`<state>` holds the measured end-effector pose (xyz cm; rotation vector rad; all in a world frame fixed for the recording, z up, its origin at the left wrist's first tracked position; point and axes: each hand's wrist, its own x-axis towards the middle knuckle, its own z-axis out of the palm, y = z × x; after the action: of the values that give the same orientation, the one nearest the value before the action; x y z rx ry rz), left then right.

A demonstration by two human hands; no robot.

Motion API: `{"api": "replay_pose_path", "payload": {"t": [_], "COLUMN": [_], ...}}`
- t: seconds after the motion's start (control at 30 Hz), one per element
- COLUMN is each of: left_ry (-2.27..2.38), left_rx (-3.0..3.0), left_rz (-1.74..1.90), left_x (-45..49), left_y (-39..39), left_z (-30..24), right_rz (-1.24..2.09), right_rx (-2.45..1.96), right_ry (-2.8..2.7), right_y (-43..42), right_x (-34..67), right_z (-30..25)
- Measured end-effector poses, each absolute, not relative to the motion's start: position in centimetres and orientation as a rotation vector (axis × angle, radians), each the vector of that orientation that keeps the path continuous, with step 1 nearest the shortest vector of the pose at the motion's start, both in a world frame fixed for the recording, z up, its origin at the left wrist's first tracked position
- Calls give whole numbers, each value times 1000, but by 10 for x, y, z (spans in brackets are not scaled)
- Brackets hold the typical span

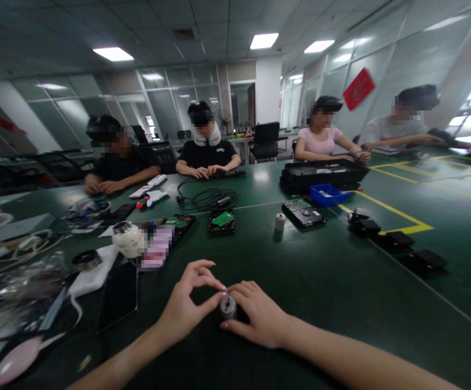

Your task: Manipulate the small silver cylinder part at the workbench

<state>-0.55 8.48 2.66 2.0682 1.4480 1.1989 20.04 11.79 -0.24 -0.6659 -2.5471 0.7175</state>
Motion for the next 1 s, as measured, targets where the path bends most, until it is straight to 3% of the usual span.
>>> {"api": "replay_pose_path", "payload": {"t": [0.13,0.23,0.5,0.7,1.0], "left_ry": [1735,1890,1922,1871,1345], "left_rx": [1975,1907,1890,1874,1911], "left_rz": [1343,1233,1196,1229,1145], "left_x": [-34,-56,-60,-54,13], "left_y": [112,130,130,128,69], "left_z": [17,-2,-19,-8,34], "right_rz": [775,799,806,802,719], "right_rx": [-676,-686,-697,-708,-651], "right_ry": [-2549,-2547,-2551,-2560,-2545], "right_y": [117,117,117,116,117], "right_x": [202,202,201,201,199], "right_z": [2,4,4,7,-2]}}
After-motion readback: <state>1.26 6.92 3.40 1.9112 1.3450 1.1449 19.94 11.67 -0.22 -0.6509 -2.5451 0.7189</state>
